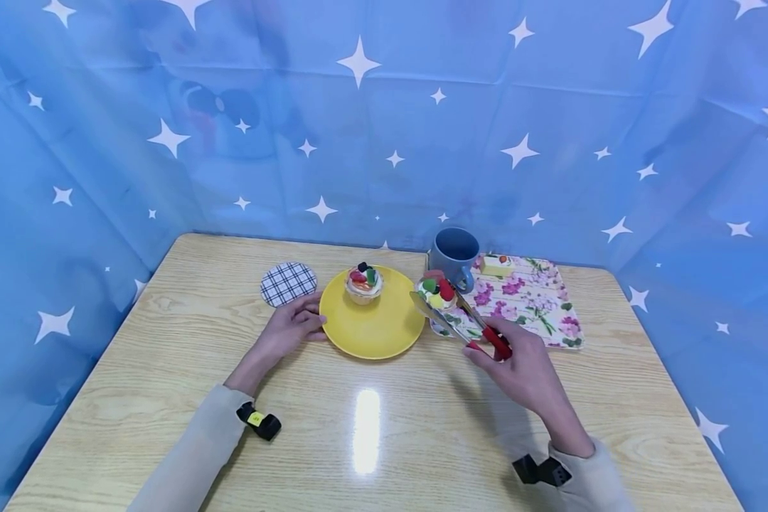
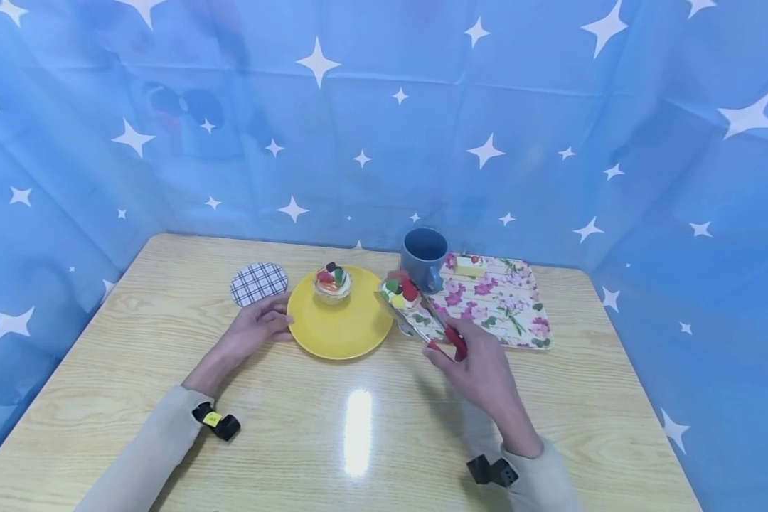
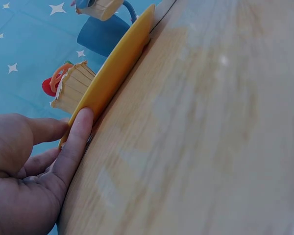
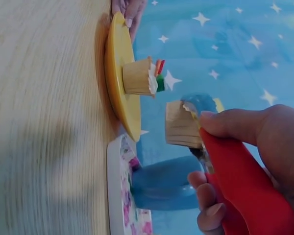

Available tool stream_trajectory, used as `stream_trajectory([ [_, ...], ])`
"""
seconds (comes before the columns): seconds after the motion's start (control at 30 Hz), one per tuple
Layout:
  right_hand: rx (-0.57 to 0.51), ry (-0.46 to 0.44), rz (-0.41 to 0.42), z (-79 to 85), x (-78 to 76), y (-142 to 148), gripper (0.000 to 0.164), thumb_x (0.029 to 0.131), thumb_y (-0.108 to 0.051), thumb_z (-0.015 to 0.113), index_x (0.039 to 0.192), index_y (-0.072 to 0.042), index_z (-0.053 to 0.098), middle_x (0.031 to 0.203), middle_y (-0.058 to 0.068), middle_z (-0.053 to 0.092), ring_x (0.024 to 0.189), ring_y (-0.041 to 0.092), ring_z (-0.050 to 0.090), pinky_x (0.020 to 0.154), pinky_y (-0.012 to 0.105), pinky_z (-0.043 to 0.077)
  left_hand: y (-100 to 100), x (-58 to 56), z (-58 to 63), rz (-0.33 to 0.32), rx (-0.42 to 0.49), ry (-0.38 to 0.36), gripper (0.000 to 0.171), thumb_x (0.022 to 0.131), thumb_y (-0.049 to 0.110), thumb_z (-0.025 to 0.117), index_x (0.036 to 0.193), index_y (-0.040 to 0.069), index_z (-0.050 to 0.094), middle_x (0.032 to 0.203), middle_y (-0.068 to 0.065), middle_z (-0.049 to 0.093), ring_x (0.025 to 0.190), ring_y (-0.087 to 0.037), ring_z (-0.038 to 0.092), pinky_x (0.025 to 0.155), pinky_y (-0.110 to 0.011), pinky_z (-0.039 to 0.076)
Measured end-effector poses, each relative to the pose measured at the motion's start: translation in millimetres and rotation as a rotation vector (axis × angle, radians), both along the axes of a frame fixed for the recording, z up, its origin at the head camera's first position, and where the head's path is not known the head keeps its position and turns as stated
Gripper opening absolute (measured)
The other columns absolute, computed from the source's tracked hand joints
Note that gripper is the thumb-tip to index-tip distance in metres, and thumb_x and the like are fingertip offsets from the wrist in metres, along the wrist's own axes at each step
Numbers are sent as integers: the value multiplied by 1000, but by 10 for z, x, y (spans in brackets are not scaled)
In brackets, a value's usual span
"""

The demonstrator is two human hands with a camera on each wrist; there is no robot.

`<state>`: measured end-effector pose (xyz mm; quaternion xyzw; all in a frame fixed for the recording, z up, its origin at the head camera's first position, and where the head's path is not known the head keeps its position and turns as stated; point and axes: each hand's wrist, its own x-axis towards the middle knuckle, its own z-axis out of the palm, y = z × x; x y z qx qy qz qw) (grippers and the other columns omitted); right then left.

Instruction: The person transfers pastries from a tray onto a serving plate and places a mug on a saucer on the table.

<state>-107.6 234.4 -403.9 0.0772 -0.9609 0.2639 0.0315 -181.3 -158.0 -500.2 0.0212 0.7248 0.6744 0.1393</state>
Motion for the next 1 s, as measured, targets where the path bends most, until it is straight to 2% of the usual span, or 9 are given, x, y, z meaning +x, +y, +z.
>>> stream_trajectory([
  [0.23, 11, 1, 27, -54, 2, -50, 58, 88, -38, 81, 136, -10, 65, 89, 8, 61, 70, 18, 46, 51, 21, 35, -9, -2, -12, -1, -15, -4, 58, 102, 5, 60, 157, 14, 43, 125, -18, 57, 105, -17, 70, 87, -33, 68],
  [0.53, 6, -23, 35, -55, 3, -117, 60, 88, -37, 82, 138, -9, 64, 99, 12, 67, 77, 19, 51, 54, 20, 41, -13, -16, -28, 0, -21, -10, 57, 103, 7, 60, 157, 15, 43, 126, -18, 57, 106, -17, 70, 87, -33, 67],
  [0.77, 3, 3, 58, -71, 11, -151, 59, 87, -37, 83, 136, -7, 65, 106, 11, 70, 80, 19, 54, 58, 20, 45, -1, -10, -22, 0, -16, -6, 57, 102, 5, 59, 156, 14, 43, 125, -19, 57, 105, -17, 70, 87, -33, 67],
  [1.0, -13, 6, 94, -129, 8, -187, 56, 88, -36, 82, 133, -7, 67, 99, 10, 69, 72, 16, 51, 54, 20, 41, -3, -7, -8, -2, -18, -2, 57, 102, 6, 59, 156, 14, 43, 125, -19, 58, 106, -17, 70, 87, -33, 68],
])
